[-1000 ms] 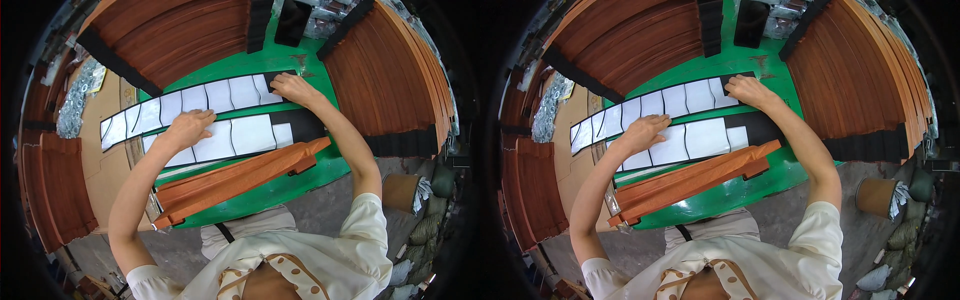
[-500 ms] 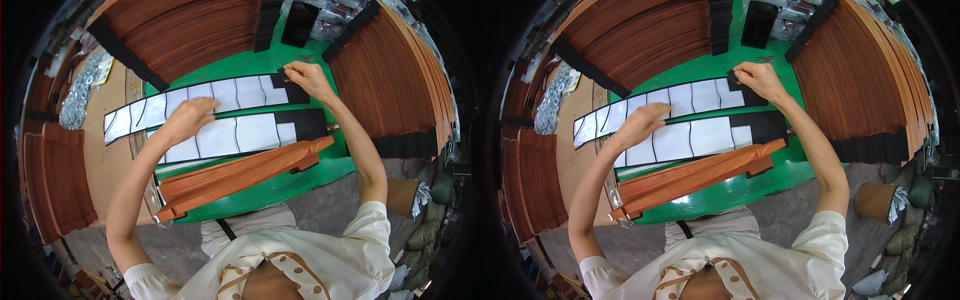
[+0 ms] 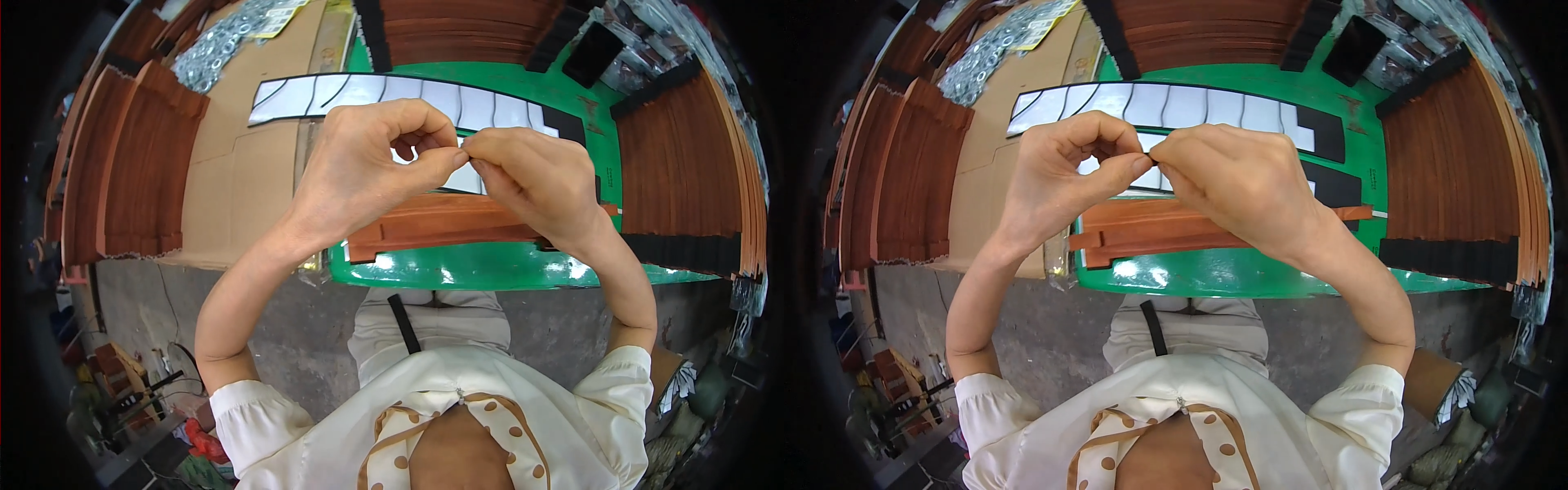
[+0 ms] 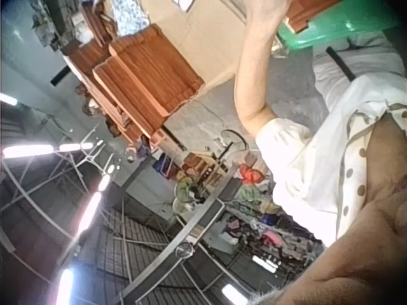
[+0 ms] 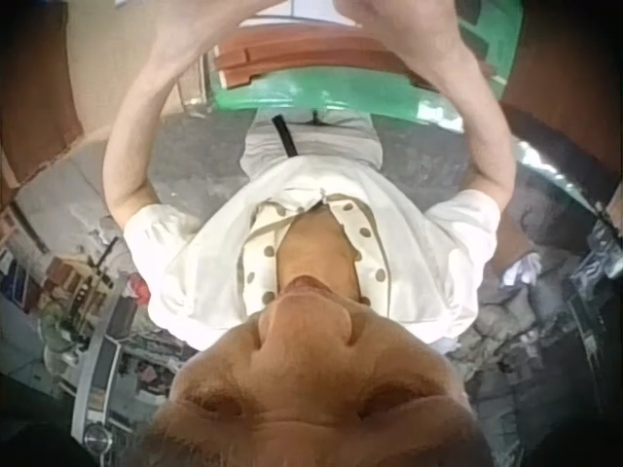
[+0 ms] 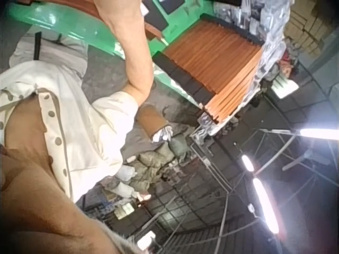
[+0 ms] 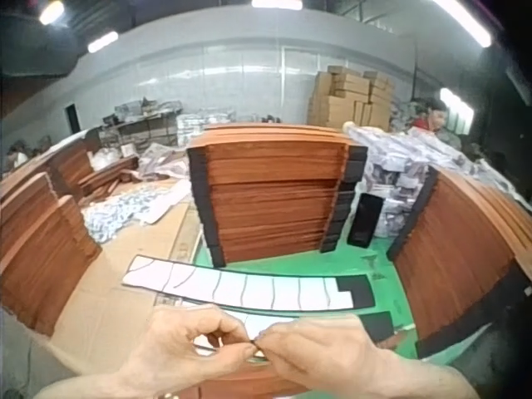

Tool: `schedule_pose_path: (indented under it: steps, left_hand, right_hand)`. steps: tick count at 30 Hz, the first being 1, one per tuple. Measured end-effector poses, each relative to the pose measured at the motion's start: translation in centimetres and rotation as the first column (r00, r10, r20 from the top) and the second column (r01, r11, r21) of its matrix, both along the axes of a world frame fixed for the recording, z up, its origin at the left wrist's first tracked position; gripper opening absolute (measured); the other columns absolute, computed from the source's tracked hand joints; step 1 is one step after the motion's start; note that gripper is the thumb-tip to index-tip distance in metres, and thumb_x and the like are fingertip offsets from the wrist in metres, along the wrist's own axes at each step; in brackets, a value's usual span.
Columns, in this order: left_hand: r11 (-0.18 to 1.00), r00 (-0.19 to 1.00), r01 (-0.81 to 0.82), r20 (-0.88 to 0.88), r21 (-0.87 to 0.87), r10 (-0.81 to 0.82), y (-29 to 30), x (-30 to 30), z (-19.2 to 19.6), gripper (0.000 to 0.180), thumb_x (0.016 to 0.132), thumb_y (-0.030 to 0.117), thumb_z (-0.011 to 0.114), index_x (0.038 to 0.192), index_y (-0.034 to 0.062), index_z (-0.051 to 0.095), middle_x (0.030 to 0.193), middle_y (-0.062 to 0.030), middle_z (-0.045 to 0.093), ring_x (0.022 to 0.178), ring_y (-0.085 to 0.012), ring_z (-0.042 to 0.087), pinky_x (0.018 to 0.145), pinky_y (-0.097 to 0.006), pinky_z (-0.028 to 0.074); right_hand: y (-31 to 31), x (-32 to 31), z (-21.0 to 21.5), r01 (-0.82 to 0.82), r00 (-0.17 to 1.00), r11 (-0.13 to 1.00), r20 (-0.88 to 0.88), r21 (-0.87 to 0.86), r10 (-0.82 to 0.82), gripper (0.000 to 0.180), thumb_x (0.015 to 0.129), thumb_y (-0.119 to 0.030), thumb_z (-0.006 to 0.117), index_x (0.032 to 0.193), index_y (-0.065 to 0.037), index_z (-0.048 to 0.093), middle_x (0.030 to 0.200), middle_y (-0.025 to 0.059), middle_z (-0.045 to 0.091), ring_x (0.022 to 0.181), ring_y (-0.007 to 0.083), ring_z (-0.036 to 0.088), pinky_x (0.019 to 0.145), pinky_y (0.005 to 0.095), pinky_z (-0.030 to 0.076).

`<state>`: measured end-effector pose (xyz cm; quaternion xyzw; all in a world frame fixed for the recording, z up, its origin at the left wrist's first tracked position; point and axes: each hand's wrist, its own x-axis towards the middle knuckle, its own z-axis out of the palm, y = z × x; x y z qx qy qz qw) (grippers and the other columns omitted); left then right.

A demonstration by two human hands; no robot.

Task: The person attaches black components to wooden slats by hand.

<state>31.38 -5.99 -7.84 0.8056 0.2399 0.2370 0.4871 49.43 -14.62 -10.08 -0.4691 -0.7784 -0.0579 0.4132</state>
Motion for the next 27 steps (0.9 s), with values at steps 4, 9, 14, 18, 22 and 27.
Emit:
schedule_pose_path:
  steps: [4, 9, 14, 18, 22, 27]
  left_hand:
    - [0.983, 0.993, -0.025, 0.117, 0.184, 0.003, -0.6, -3.8, -1.1, 0.009, 0.074, -0.002, 0.068, 0.08, -0.002, 0.062, 0.076, -0.0044, 0.063, 0.068, -0.0094, 0.057, 0.062, -0.023, 0.046]
    - [0.936, 0.983, -0.051, 0.181, 0.349, -0.014, -1.6, -7.3, -2.7, 0.015, 0.071, -0.001, 0.069, 0.084, -0.0011, 0.061, 0.079, -0.0086, 0.064, 0.072, -0.0165, 0.062, 0.064, -0.027, 0.048]
    - [0.942, 0.961, -0.165, 0.264, 0.293, 0.086, -1.7, -10.3, -5.8, 0.029, 0.073, 0.007, 0.073, 0.099, -0.0017, 0.063, 0.099, -0.0121, 0.062, 0.087, -0.02, 0.061, 0.075, -0.03, 0.048]
    - [0.975, 0.971, -0.193, 0.166, 0.113, 0.173, -2.8, -11.3, -9.0, 0.035, 0.073, 0.011, 0.074, 0.104, -0.0007, 0.063, 0.105, -0.0117, 0.059, 0.095, -0.0208, 0.058, 0.082, -0.031, 0.046]
    - [0.98, 0.965, -0.189, 0.196, 0.058, 0.175, -3.2, -10.6, -10.1, 0.034, 0.071, 0.009, 0.075, 0.101, -0.0002, 0.064, 0.096, -0.0093, 0.062, 0.088, -0.0214, 0.061, 0.075, -0.031, 0.049]
    - [0.97, 0.94, -0.238, 0.262, 0.049, 0.217, -3.6, -10.1, -10.5, 0.028, 0.071, 0.007, 0.074, 0.097, 0.0, 0.064, 0.093, -0.0079, 0.062, 0.074, -0.017, 0.06, 0.067, -0.028, 0.049]
  right_hand:
    - [-0.4, -2.5, 0.7, -0.161, 0.962, 0.923, -0.266, -0.348, 0.067, 0.016, 0.074, -0.004, 0.07, 0.09, -0.001, 0.066, 0.081, 0.0082, 0.065, 0.064, 0.0207, 0.062, 0.056, 0.0282, 0.049]
    - [-0.9, -5.7, -0.1, -0.296, 0.912, 0.823, -0.401, -0.485, 0.092, 0.022, 0.077, -0.004, 0.07, 0.099, 0.0, 0.067, 0.086, 0.01, 0.066, 0.071, 0.018, 0.063, 0.061, 0.0281, 0.05]
    - [-1.8, -7.7, -1.8, -0.206, 0.897, 0.823, -0.438, -0.529, -0.057, 0.025, 0.076, -0.002, 0.069, 0.101, -0.001, 0.067, 0.09, 0.0098, 0.065, 0.074, 0.0188, 0.064, 0.063, 0.0288, 0.052]
    - [-1.8, -8.4, -3.2, -0.137, 0.947, 0.867, -0.319, -0.479, -0.026, 0.026, 0.075, -0.004, 0.071, 0.101, -0.003, 0.068, 0.089, 0.0088, 0.065, 0.077, 0.0194, 0.063, 0.064, 0.0296, 0.052]
    - [-1.7, -9.2, -3.2, -0.098, 0.963, 0.863, -0.264, -0.496, -0.043, 0.025, 0.074, -0.007, 0.072, 0.099, -0.005, 0.069, 0.089, 0.0071, 0.065, 0.078, 0.0196, 0.062, 0.065, 0.0303, 0.051]
    - [-1.6, -9.4, -3.2, -0.088, 0.975, 0.877, -0.221, -0.473, -0.022, 0.025, 0.076, -0.004, 0.071, 0.1, -0.004, 0.069, 0.091, 0.0081, 0.064, 0.075, 0.0162, 0.062, 0.061, 0.0265, 0.05]
